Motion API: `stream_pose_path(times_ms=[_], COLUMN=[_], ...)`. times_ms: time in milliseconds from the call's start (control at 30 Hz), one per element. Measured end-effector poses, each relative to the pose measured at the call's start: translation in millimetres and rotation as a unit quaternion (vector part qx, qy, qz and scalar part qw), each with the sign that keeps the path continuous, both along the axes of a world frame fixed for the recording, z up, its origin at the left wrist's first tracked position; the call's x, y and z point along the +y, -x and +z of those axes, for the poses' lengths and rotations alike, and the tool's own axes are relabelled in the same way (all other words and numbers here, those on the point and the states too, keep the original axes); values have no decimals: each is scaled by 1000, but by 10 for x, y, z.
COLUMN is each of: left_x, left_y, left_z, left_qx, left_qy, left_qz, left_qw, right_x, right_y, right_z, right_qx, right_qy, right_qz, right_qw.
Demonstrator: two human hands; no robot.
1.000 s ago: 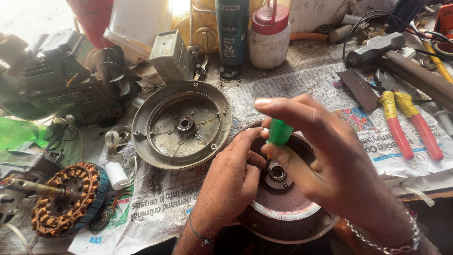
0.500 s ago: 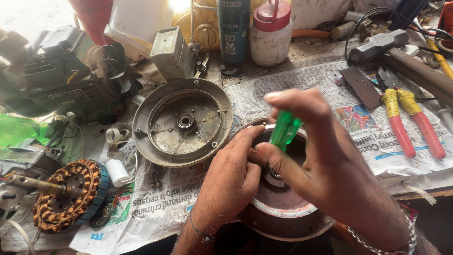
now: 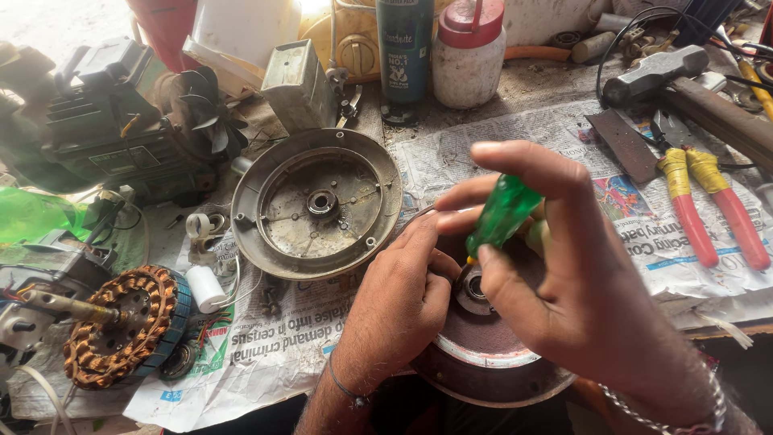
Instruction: The person uses a screwdriver to pry and remove a bearing seal from a motor end bell, then scrapes out old grease from the bearing housing. The removed seal is placed on the workbench.
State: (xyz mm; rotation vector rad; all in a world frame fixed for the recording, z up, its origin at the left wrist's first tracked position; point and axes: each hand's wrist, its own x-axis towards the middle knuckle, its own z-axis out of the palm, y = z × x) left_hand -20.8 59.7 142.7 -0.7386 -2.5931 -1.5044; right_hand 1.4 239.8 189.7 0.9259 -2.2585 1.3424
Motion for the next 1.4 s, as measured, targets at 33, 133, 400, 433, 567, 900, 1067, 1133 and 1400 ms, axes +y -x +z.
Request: stream_pose_path(times_ms=[33,133,400,433,567,900,1067,1133,1400], left_x=[0,-17,-6,-10,1,-8,-4,-3,-6], left_y=[-2,-14,-14,-11,-4,-2,-18,-9,-5], left_z=[3,9,-3,-4,-11,-3,7,11,4], left_qx=[3,139,62,102,-18,42,3,96,55], left_qy=[-4,-7,4,12,-8,10,-6,4,16], left_qz=[-5,-16,-5,-3,3,1,-9,-12,-9], left_qw=[1000,990,998,995,1000,999,1000,995,998], right_x=[-10,-28,-10,-3,-4,-27,7,26,13], right_y=[2,0,-7,-19,-9,-12,29,19,28], right_z=[3,28,22,19,21,78,28,8,0], right_qx=[13,29,24,20,-58,-62,10,-45,-13], right_qy=[-19,-63,-51,-51,64,47,13,67,54], right_qz=[-15,-73,-53,-61,8,-20,-15,10,20], right_qw=[1000,995,997,997,996,997,1000,997,998])
